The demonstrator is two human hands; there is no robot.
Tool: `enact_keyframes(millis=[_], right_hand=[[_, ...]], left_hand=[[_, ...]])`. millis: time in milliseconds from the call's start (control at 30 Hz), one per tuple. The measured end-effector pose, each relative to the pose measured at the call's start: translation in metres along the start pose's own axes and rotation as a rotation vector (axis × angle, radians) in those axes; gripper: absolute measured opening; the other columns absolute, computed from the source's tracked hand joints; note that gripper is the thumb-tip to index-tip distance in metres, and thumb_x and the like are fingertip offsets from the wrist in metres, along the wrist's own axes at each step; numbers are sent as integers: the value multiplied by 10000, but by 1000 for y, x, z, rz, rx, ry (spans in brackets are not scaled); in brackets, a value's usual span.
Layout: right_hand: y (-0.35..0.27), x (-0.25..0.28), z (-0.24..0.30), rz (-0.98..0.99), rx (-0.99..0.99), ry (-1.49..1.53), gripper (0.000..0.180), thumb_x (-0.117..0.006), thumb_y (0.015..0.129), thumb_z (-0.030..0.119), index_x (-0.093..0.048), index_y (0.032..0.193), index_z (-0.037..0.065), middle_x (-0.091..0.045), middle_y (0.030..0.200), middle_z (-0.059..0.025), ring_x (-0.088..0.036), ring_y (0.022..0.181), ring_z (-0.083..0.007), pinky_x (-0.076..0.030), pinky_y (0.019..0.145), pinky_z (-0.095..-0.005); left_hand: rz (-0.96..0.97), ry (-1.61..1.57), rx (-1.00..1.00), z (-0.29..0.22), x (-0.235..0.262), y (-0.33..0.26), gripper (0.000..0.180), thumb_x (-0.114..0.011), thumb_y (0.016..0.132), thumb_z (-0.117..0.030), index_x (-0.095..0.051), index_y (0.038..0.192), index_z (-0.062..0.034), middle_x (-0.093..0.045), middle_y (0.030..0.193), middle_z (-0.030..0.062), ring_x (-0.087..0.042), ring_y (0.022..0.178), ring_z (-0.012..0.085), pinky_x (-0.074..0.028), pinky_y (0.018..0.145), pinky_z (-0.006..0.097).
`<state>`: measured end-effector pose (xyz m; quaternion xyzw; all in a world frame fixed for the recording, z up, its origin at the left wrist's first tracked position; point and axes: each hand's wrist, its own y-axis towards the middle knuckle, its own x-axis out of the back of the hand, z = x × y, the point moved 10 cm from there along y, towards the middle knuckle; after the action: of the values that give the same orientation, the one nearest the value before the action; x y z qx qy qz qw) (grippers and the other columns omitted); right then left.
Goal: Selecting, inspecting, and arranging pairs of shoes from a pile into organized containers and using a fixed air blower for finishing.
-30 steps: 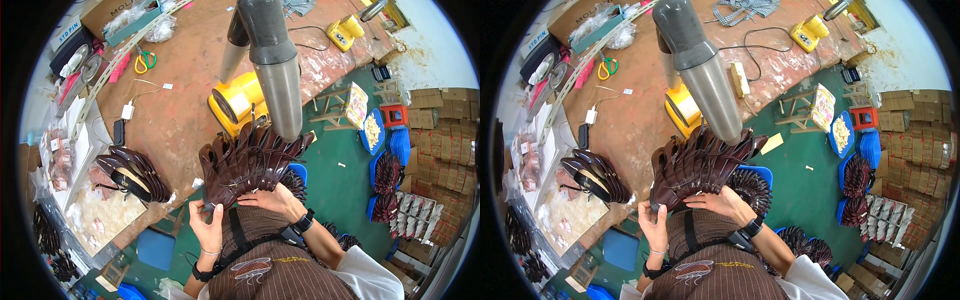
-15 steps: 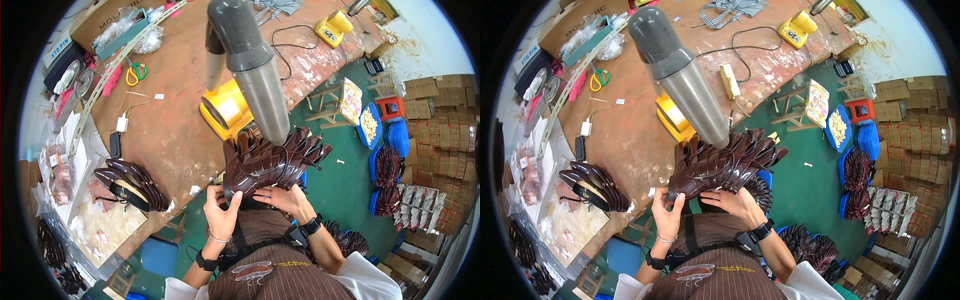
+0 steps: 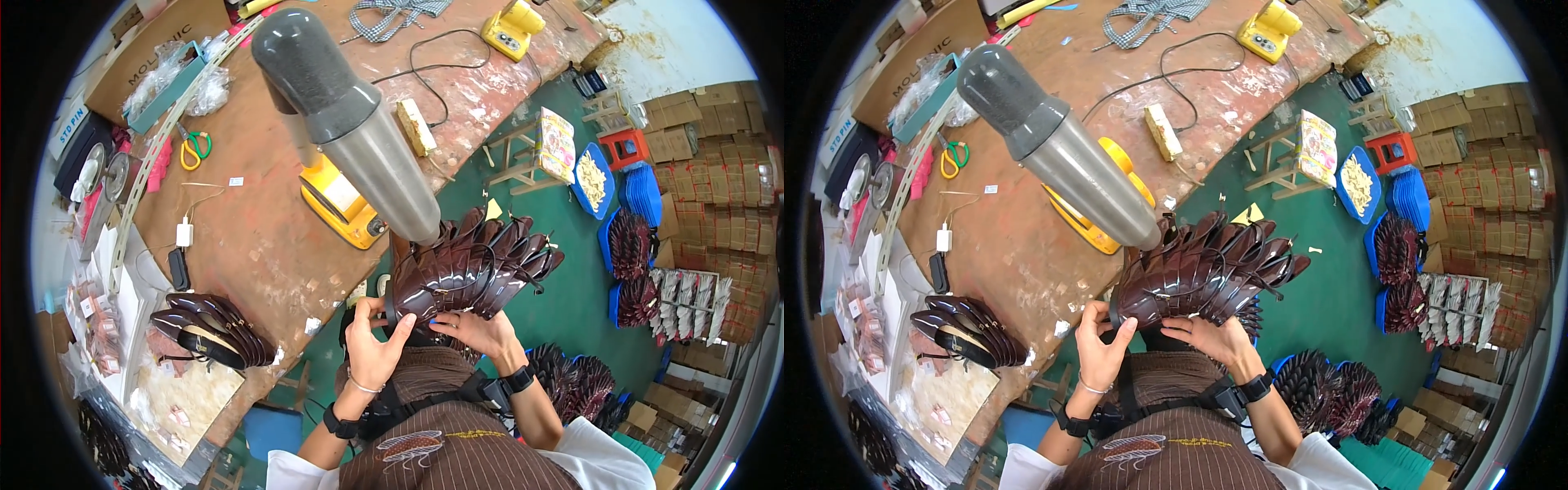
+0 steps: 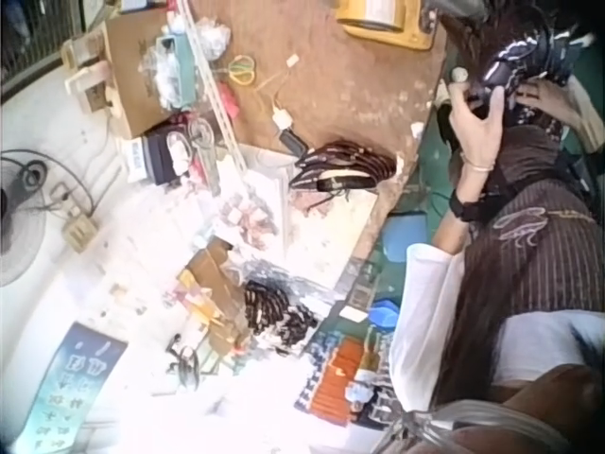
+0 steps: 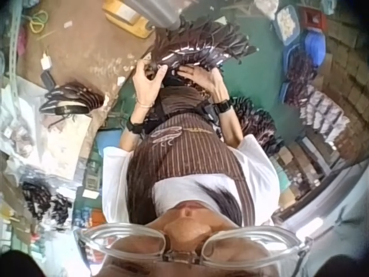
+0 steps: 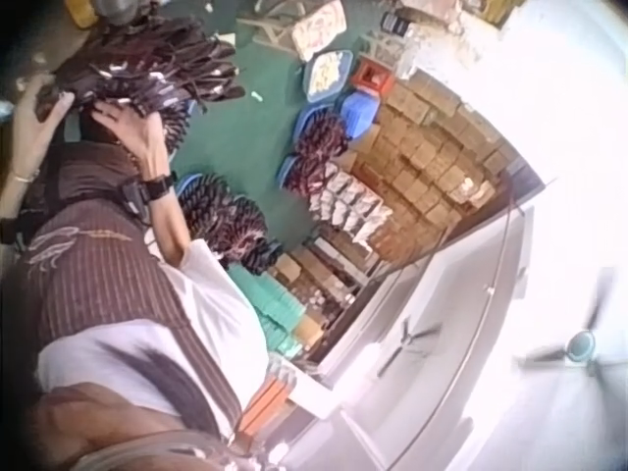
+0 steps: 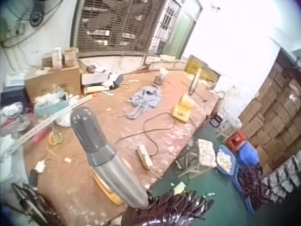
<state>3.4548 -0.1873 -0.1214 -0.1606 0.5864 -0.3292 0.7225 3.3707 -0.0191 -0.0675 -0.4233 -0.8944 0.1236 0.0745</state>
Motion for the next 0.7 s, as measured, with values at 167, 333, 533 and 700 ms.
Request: enact_keyframes(millis=[167, 333, 533, 700], right_hand=[[-8, 4, 5, -21, 62, 27, 599, -409, 955, 460, -464, 1330, -4, -521, 1310, -230, -531, 1158, -407, -334, 1062, -574], [-16, 6, -3, 58, 48, 113, 603, -457, 949, 421, -413, 1348, -29, -453, 1351, -268, -472, 1207, -439, -319, 1088, -572], [-16, 4, -23, 94, -23, 161, 524, -519, 931, 326, -470, 1300, -42, -489, 1319, -261, -473, 1203, -442, -338, 1064, -598], [0, -5, -41, 136, -79, 110, 508, -508, 938, 335, -486, 1292, -29, -515, 1298, -247, -494, 1191, -414, -351, 1060, -575]], left_hand=[[54, -5, -10, 1, -10, 6, 383, -756, 794, -212, -534, 986, 35, -666, 911, 151, -655, 849, 209, -528, 752, 327], [100, -10, -13, 0, -9, -4, 369, -753, 791, -180, -521, 986, 31, -636, 937, 127, -624, 851, 169, -515, 771, 306], [140, -84, 85, 14, 5, -24, 422, -749, 792, -184, -492, 1062, 13, -531, 1013, 62, -534, 952, 129, -453, 842, 279], [78, -58, 49, 25, 28, -30, 398, -760, 772, -111, -495, 1029, 38, -593, 1138, 169, -620, 911, 174, -517, 818, 302]])
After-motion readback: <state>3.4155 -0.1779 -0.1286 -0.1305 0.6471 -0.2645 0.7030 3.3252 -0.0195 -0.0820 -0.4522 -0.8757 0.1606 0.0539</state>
